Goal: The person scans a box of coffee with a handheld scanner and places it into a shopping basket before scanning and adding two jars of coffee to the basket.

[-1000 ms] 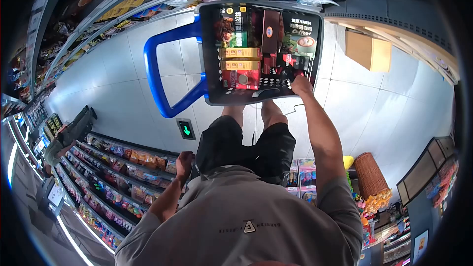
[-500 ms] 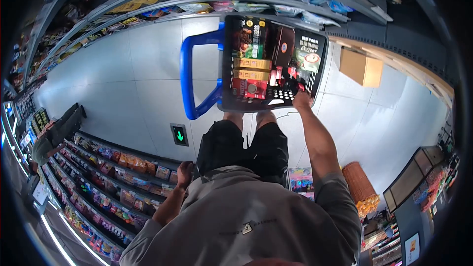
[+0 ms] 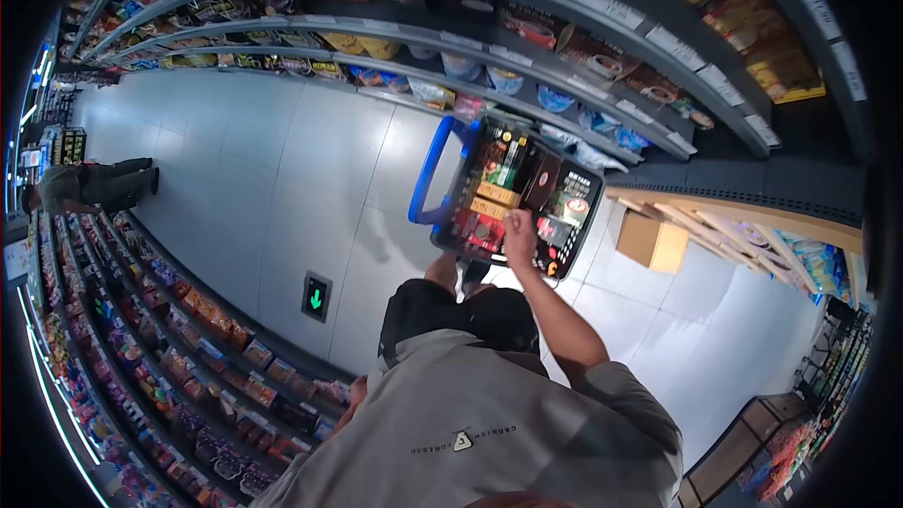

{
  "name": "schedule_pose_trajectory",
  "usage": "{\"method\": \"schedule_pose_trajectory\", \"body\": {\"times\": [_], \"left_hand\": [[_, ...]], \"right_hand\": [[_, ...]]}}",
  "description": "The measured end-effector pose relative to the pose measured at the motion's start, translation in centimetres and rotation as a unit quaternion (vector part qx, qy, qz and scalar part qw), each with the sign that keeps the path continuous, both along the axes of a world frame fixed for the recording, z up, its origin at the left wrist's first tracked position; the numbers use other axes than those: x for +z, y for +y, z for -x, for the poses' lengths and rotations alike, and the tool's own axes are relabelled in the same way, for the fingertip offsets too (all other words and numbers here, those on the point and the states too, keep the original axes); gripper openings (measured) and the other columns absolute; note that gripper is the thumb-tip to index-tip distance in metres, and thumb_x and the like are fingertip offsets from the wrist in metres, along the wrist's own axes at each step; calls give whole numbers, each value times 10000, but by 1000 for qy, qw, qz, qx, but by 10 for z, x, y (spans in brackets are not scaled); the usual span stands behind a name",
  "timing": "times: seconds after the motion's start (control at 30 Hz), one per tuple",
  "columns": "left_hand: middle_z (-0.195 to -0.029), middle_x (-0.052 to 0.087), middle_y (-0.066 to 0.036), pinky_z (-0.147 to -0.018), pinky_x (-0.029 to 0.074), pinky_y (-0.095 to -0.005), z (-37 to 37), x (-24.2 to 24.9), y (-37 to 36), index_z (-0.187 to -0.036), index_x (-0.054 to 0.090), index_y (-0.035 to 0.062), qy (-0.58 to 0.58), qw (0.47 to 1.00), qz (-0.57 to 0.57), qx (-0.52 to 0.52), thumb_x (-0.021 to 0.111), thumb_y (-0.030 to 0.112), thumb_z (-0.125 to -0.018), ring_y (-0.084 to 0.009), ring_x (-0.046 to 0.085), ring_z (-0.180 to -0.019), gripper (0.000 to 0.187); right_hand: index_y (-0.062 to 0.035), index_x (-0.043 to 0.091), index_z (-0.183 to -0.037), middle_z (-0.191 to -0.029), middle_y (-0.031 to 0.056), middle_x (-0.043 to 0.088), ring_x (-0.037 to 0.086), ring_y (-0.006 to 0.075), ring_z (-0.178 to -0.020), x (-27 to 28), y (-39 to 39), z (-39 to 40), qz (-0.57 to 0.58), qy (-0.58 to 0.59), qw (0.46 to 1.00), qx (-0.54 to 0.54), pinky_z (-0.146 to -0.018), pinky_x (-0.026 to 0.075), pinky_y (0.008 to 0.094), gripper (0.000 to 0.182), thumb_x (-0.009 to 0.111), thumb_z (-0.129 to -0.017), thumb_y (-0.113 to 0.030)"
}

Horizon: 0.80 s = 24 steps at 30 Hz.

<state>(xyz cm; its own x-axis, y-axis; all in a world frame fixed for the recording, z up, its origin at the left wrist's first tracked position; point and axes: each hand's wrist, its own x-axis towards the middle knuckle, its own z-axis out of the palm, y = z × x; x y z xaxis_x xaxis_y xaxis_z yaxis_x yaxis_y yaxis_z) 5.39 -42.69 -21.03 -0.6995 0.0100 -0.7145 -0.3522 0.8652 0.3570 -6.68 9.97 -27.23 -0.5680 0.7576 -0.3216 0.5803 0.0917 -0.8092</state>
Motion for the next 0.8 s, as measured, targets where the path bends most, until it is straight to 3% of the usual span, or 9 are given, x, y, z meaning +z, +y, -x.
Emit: {"method": "schedule_pose_trajectory", "body": {"times": [0.17,0.23,0.3,0.37,0.47,0.57,0.63,0.7,0.8], "left_hand": [[-841,661,-173,-783,521,-388,-23,-9,17,-999,673,32,30,998,-26,52,570,294,-848,-342,645,-836,320],[-836,660,-173,-779,521,-392,-20,-10,26,-993,674,32,43,996,-39,70,570,298,-848,-344,644,-833,320],[-832,658,-173,-775,521,-396,-11,-19,37,-986,675,32,54,994,-55,81,571,301,-848,-346,644,-831,320],[-827,657,-174,-771,521,-400,-17,-27,31,-980,676,32,54,992,-57,95,572,304,-848,-348,643,-828,320],[-820,656,-174,-765,520,-406,1,-45,34,-971,677,32,66,989,-73,112,573,309,-848,-350,642,-824,320],[-813,654,-174,-759,520,-412,16,-67,27,-961,678,31,73,985,-84,134,574,313,-848,-353,641,-821,321],[-808,653,-175,-755,520,-416,28,-75,16,-955,678,31,75,982,-84,150,575,317,-849,-355,640,-818,321],[-804,652,-175,-751,519,-421,45,-75,8,-948,679,31,74,981,-82,161,576,320,-849,-357,640,-815,322],[-797,651,-175,-745,519,-427,78,-68,-8,-939,680,31,71,979,-77,177,577,325,-849,-360,639,-811,324]], "right_hand": [[-14,496,-1174,-1004,153,648,649,248,-927,74,-63,58,99,143,984,49,-802,498,347,442,575,-925,-371],[-10,457,-1227,-1066,173,629,623,227,-970,63,-85,78,157,192,967,59,-856,475,331,527,595,-907,-404],[14,433,-1230,-1072,181,625,627,222,-956,88,-89,94,136,63,984,94,-830,482,322,589,629,-880,-418],[12,440,-1212,-1008,182,648,647,252,-917,57,-98,101,104,119,985,74,-797,495,347,587,646,-862,-412],[19,432,-1193,-907,191,671,660,318,-858,72,-103,114,73,22,991,114,-765,505,403,532,634,-855,-340],[20,423,-1194,-947,216,659,647,367,-883,90,-99,125,57,-29,992,108,-784,497,438,555,634,-840,-352],[5,425,-1148,-983,264,626,617,446,-909,95,-93,140,28,-60,991,118,-824,473,495,516,622,-839,-359],[5,426,-1111,-940,257,631,624,439,-887,99,-90,157,16,-70,996,61,-804,485,487,471,613,-853,-342],[35,416,-1085,-895,242,638,638,429,-834,-3,-78,200,89,-62,994,-26,-774,515,466,404,599,-868,-252]]}}
